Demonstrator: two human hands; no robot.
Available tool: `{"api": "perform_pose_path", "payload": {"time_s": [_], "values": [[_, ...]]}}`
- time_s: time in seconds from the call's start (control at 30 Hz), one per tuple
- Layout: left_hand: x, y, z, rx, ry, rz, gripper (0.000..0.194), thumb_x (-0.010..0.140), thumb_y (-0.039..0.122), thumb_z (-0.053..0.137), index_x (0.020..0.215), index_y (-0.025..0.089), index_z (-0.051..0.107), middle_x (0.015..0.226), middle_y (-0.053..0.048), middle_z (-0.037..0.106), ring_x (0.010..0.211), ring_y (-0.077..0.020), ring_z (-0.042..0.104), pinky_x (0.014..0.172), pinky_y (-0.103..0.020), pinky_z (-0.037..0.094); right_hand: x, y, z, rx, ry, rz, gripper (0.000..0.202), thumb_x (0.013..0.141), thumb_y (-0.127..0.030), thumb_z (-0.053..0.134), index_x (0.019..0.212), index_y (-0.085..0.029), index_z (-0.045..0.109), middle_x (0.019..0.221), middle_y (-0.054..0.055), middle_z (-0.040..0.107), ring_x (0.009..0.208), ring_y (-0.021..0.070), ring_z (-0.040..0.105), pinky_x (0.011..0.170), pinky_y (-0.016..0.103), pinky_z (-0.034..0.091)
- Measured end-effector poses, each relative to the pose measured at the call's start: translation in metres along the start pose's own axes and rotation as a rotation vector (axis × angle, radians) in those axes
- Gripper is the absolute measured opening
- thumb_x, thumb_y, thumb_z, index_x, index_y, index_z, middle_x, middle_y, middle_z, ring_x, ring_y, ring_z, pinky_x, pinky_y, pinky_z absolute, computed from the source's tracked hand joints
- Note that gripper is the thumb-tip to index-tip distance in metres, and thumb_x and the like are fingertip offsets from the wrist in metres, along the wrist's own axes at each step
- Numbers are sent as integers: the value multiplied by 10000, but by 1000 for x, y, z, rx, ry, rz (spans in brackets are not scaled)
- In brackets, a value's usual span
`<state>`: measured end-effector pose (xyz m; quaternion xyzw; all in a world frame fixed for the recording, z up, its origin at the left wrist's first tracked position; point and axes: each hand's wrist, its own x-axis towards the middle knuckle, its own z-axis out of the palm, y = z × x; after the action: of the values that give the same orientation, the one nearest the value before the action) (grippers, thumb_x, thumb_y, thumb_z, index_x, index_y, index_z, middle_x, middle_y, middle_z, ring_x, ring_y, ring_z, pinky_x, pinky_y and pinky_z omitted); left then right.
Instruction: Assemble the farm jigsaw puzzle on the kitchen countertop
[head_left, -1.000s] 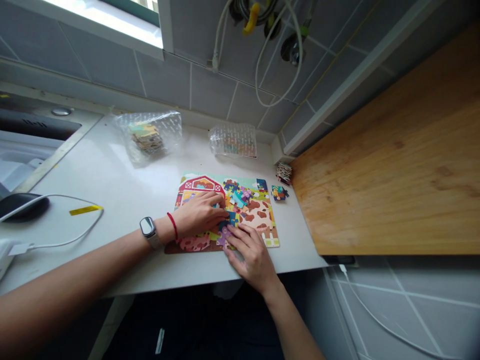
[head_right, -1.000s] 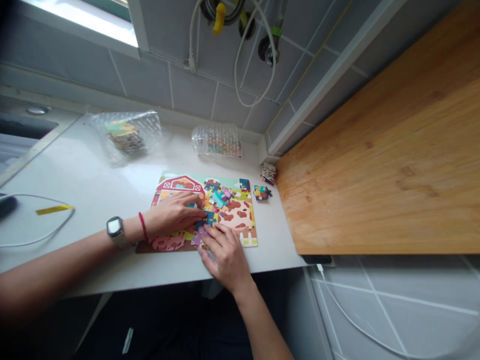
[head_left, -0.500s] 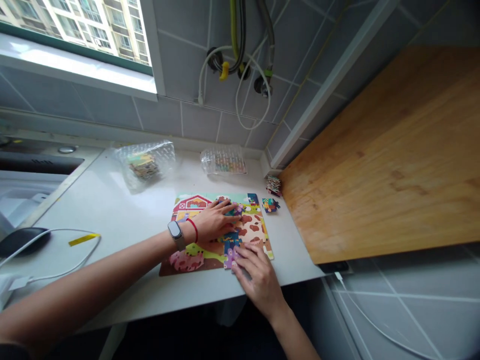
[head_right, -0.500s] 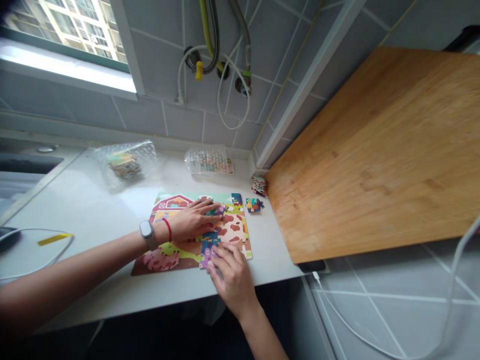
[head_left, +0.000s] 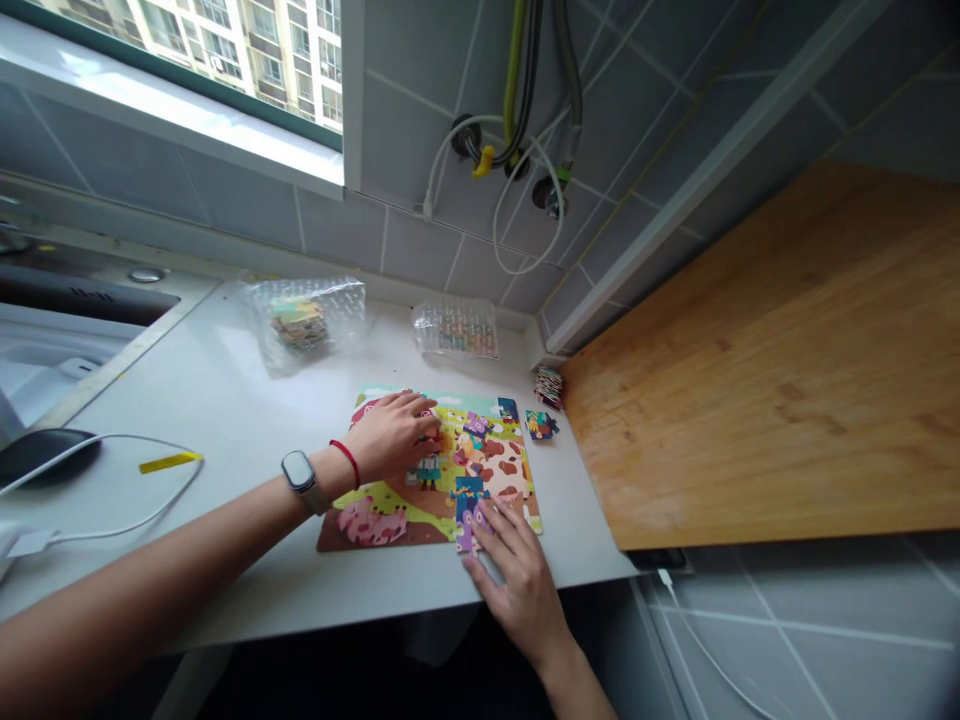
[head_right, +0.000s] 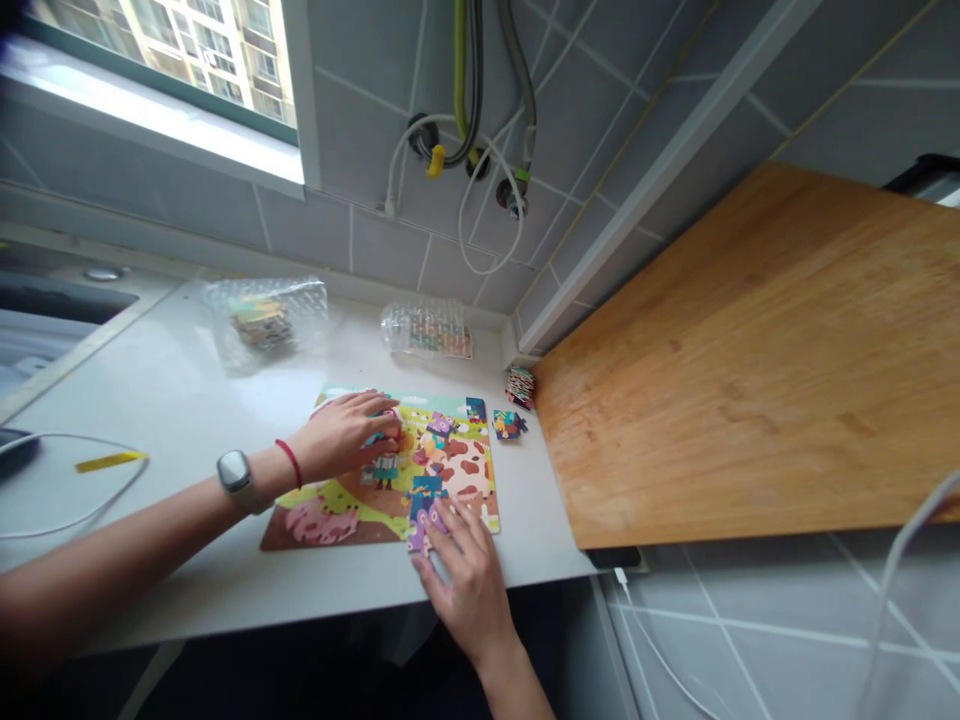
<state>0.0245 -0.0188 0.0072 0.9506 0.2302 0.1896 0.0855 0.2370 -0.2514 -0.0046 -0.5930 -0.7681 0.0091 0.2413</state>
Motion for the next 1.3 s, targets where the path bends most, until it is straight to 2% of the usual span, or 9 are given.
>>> {"api": "perform_pose_path", "payload": {"time_s": [0.1,0.23,0.4,0.53,0.67,0.83,0.97,1.1,1.3], "values": [[10,20,9,-8,-57,109,382,996,453,654,1345,302,693,1530,-141,565,1381,-351,549,1129,-535,441,-8,1,-2,-12,4,39,395,988,-262,662,1382,-240,681,1447,105,666,1378,334,598,1073,553,587],[13,33,15,-29,-181,149,460,946,483,717,1385,353,676,1628,-138,460,1480,-415,441,1181,-604,356,-16,5,-10,-42,6,76,386,998,-263,649,1381,-239,686,1441,100,671,1379,332,597,1077,556,586],[-10,6,1,-65,-164,79,247,941,450,736,1141,322,805,1600,-69,517,1466,-371,473,1203,-540,361,-15,17,-18,-47,-52,108,404,1012,-268,632,1415,-255,670,1484,73,637,1447,321,534,1116,539,564],[-21,-16,-12,-119,-76,108,202,968,406,712,875,261,816,1335,-33,726,1257,-278,642,1137,-449,450,-3,27,-17,9,-83,105,402,1023,-279,621,1422,-271,669,1496,64,624,1445,315,539,1152,549,534],[0,-8,-11,-145,1,81,231,1006,411,650,946,239,793,1207,-53,763,1086,-236,699,1014,-403,524,9,35,-11,25,-82,122,401,1038,-294,601,1433,-265,660,1505,73,615,1442,317,541,1152,557,531],[43,26,16,-17,-32,-8,402,932,398,726,1286,211,696,1293,-129,715,1141,-300,676,931,-410,538,9,34,0,17,43,180,413,1030,-301,609,1436,-236,652,1488,129,628,1395,326,580,1116,562,549],[55,41,38,29,-18,6,271,970,347,679,1212,237,725,1310,-113,702,1184,-306,639,945,-416,516,7,30,2,76,206,253,288,987,-296,681,1258,-218,737,1363,151,692,1282,297,644,1060,490,588],[48,31,42,0,-18,48,197,1000,203,621,1155,235,739,1243,-89,727,1155,-276,656,950,-407,514,8,30,1,97,200,220,138,981,-249,687,1081,-238,782,1235,118,737,1214,280,654,1040,481,591],[32,1,36,-88,32,113,400,955,119,618,1346,200,638,1263,-122,679,1071,-250,696,931,-392,568,15,39,-1,30,95,177,254,997,-213,643,1214,-252,768,1346,100,710,1301,308,591,1070,540,574]]}}
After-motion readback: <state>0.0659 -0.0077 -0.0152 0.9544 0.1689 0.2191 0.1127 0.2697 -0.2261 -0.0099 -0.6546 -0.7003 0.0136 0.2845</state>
